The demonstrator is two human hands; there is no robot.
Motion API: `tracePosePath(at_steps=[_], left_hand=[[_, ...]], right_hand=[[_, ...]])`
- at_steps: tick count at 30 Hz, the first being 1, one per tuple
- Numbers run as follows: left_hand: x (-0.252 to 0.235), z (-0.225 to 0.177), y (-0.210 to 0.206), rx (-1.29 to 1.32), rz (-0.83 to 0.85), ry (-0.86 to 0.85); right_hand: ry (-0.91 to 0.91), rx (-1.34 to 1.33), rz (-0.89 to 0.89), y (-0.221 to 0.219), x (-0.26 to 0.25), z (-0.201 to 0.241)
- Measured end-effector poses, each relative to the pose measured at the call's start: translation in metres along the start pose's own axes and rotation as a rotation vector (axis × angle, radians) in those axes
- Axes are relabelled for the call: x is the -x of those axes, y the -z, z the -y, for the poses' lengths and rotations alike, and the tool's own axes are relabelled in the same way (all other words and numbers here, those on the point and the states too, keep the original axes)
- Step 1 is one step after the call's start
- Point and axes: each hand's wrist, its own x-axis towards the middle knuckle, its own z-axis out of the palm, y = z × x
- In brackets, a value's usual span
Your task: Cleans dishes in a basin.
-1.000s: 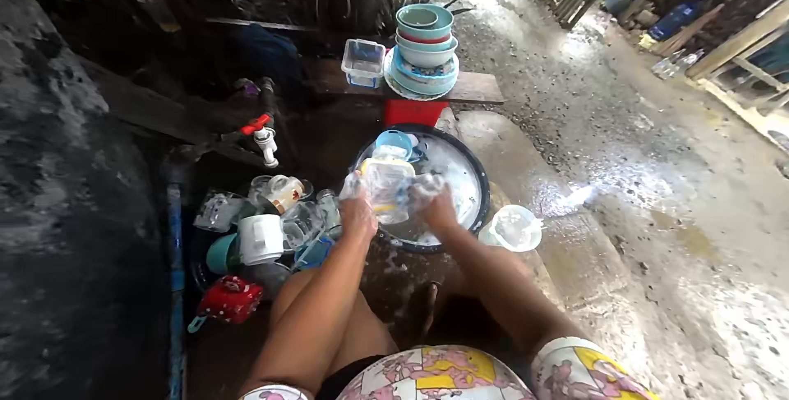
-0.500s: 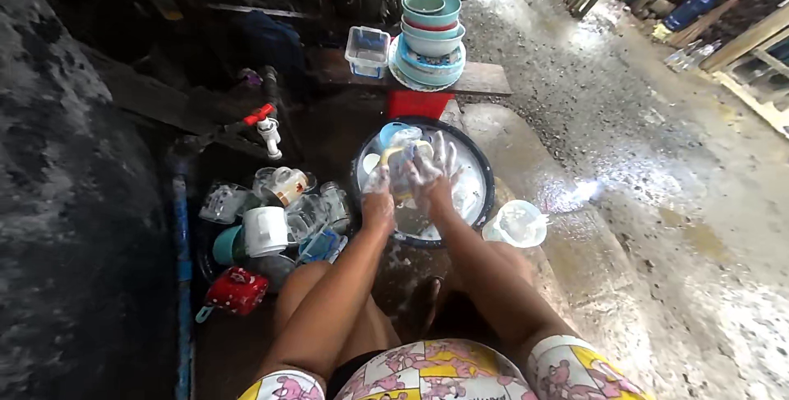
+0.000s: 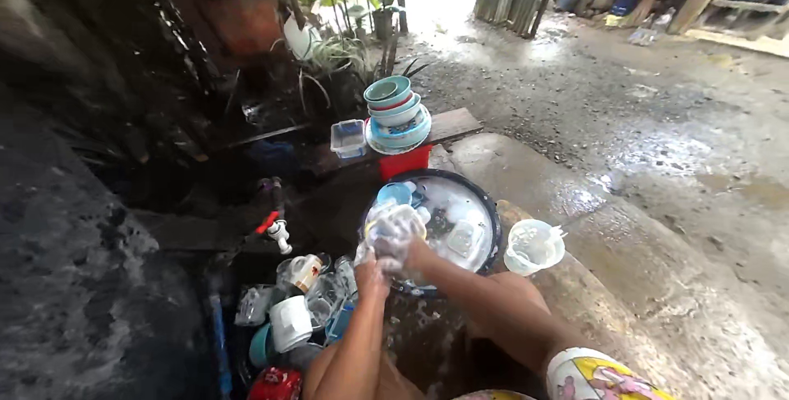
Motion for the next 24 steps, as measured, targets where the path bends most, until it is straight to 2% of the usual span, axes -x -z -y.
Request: tracePosePath(at_steps=[3,5,7,9,11,12,14,16,18,20,22,23,24], left_hand=[[-0.014,-0.008,0.013,-0.002,-0.089,0.051],[-0.024,-0.02,0.022,0.079,-0.083,0.146],[-0.033,-0.023,0.03,0.126,-0.03,0.275],[-0.036,-0.02,0.031,0.041,0.038,0.314],[-0.031,-0.015,0.03,-0.135,0.167,0.165],[-0.029,-0.012,0.031,-0.232,0.251,0.029],[-0.022,-0.007,0.034,-0.351,0.318,-0.236],[-0.006,-0.016,0.034,-0.328,0.379,-0.212],[0.007,-0.019,0.033,-0.302,0.568,-0.087],[0.012,-0.011,0.025,-0.315,0.661,-0.023],[0.014,0.001,0.015,-0.323,0.605,0.003],[0.013,0.006,0.011,-0.305,0.552,0.01],[0.012,0.007,0.009,-0.284,0.499,0.016]], right_hand=[[0.265,0.184,0.152,0.003,0.009,-0.017],[0.271,0.257,0.153,0.02,0.008,-0.023],[0.244,0.289,0.055,0.029,0.01,-0.021],[0.1,0.201,0.067,0.038,0.015,-0.009],[-0.072,0.044,0.047,0.05,0.018,-0.004],[-0.182,-0.05,0.044,0.06,0.019,-0.003],[-0.36,-0.148,0.07,0.08,0.018,-0.005],[-0.41,-0.188,0.029,0.089,0.013,-0.016],[-0.45,-0.201,-0.101,0.086,0.011,-0.03],[-0.489,-0.293,-0.447,0.073,0.009,-0.046],[-0.482,-0.444,-0.79,0.067,0.003,-0.058],[-0.457,-0.488,-0.856,0.066,0.0,-0.06],[-0.407,-0.472,-0.818,0.061,0.001,-0.057]])
